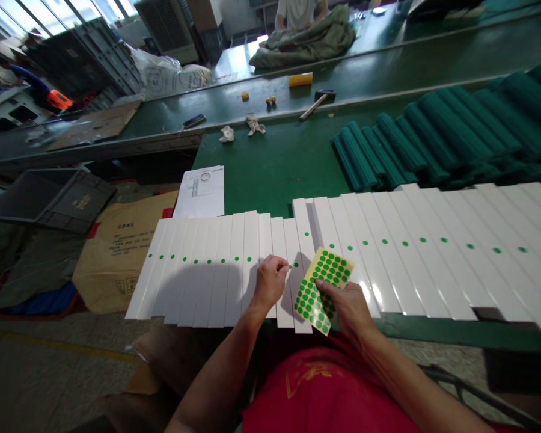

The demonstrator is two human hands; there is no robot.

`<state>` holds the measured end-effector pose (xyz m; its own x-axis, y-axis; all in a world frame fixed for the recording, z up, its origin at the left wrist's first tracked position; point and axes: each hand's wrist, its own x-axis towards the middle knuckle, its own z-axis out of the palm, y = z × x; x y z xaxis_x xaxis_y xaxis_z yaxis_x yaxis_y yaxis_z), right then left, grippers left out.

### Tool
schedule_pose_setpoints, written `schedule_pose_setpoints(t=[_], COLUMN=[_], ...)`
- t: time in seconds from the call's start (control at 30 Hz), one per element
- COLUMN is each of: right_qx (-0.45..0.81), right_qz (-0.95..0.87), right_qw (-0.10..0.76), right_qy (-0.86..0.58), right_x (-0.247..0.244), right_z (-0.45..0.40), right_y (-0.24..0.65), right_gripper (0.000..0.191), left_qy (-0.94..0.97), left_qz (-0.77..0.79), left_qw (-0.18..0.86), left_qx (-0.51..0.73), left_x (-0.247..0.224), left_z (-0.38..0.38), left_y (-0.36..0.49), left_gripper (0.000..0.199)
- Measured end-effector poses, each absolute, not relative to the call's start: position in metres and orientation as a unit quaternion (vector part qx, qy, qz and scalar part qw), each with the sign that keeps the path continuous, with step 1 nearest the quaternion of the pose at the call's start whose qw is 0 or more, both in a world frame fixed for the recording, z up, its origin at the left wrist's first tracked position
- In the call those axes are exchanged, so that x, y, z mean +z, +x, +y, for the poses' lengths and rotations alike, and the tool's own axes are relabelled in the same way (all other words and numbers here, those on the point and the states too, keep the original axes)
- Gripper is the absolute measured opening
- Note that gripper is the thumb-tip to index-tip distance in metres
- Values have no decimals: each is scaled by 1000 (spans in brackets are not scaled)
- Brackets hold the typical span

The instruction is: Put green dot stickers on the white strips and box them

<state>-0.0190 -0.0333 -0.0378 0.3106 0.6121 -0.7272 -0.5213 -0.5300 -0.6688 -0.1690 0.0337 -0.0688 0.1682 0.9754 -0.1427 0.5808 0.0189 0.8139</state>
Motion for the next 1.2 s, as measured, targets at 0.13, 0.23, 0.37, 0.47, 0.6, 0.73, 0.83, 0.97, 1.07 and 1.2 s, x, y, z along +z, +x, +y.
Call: schedule_pose_setpoints(t=[0.13, 0.23, 0.37, 0.47, 0.6, 0.73, 0.83, 0.97, 1.07, 1.2], right_qx=[584, 587, 589, 596, 599, 607, 612, 622, 633, 638], right_qz=[-24, -29, -32, -34, -34, -34, -35, -37, -44, -49], right_qw=[486, 483, 480, 482, 477, 469, 471, 470, 464, 455], right_qy=[-649, -649, -649, -641, -642, -640, -634, -625, -618, -619], right_x=[-38, -39, -41, -41, -40, -41, -42, -40, -37, -35], right_z=[-32, -33, -34, -33, -33, -33, -33, -30, -28, -27], right_y=[-20, -19, -17, -16, -16, -14, -14, -17, -18, -14], right_gripper=[30, 30, 30, 30, 32, 33, 33, 33, 32, 32], left_qy=[673, 689, 710, 726, 732, 747, 699, 641, 637, 639], left_qz=[628, 632, 638, 636, 645, 649, 709, 767, 771, 769], left_qw=[344, 317, 263, 230, 179, 102, 27, 5, 6, 9], left_qx=[184, 157, 140, 126, 125, 105, 88, 35, 19, 16], left_x=[-88, -96, -105, -113, -109, -84, -72, -79, -88, -89], left_z=[47, 47, 43, 40, 35, 30, 27, 21, 15, 10], left_y=[-173, -170, -166, -164, -161, -172, -195, -216, -211, -199], left_gripper=[13, 11, 14, 17, 20, 26, 45, 76, 82, 74])
